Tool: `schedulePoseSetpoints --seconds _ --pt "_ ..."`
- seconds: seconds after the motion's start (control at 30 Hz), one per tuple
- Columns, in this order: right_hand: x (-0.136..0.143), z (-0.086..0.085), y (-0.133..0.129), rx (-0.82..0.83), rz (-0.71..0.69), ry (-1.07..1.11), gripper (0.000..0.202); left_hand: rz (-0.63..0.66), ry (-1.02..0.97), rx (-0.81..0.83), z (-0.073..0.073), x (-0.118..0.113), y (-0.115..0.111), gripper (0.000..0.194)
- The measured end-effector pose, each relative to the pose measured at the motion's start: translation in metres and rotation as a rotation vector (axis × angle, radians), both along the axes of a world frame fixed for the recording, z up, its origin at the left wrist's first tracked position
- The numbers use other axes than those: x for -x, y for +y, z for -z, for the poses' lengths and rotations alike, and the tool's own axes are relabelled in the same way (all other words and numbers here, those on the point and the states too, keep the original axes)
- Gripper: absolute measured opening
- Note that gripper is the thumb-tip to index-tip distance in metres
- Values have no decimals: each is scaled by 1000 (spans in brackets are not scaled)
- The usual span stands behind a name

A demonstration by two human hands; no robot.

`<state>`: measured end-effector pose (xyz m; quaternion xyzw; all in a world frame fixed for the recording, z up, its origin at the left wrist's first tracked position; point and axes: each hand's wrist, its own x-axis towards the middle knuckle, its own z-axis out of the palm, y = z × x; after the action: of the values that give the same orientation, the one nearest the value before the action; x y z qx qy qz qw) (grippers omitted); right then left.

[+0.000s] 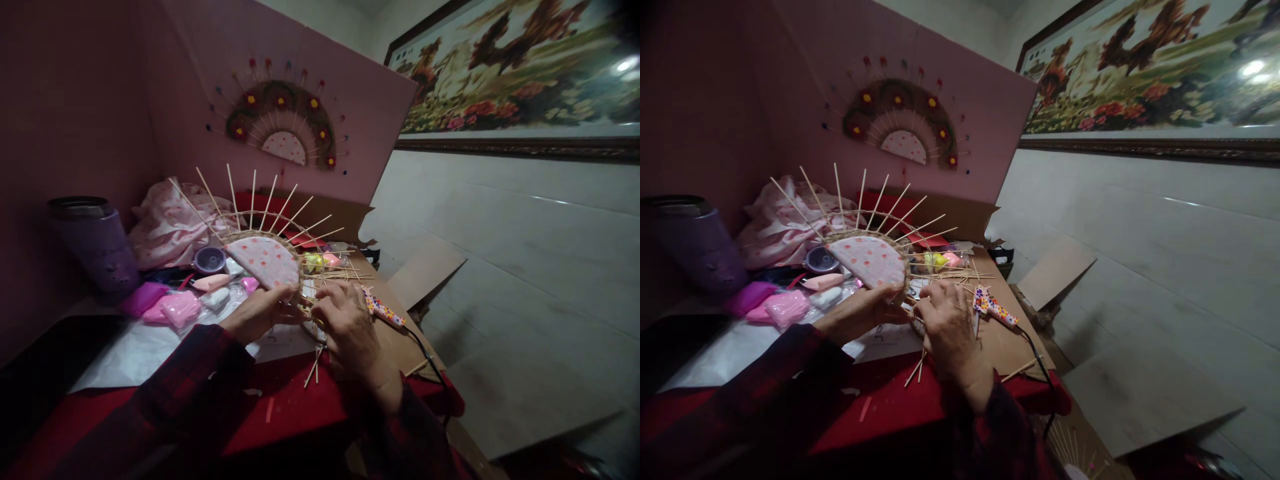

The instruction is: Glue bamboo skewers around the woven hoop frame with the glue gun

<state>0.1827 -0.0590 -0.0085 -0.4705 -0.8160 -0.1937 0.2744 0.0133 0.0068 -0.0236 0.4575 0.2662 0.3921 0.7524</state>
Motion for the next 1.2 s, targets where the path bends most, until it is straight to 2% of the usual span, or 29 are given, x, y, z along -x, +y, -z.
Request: schedulePoseSetpoints --seconds 0.27,0.6,0.8,1.2 --pt "4 3 5 -45 -48 -12 7 18 21 -5 0 0 1 16" --pt "3 1 2 -19 55 11 10 -14 24 -25 -2 -1 -1 20" --pt "1 0 -1 -7 65 56 9 -21 29 -40 -3 -3 -4 21" --pt "-2 12 -4 -19 90 142 12 -11 148 -57 -10 1 -8 28"
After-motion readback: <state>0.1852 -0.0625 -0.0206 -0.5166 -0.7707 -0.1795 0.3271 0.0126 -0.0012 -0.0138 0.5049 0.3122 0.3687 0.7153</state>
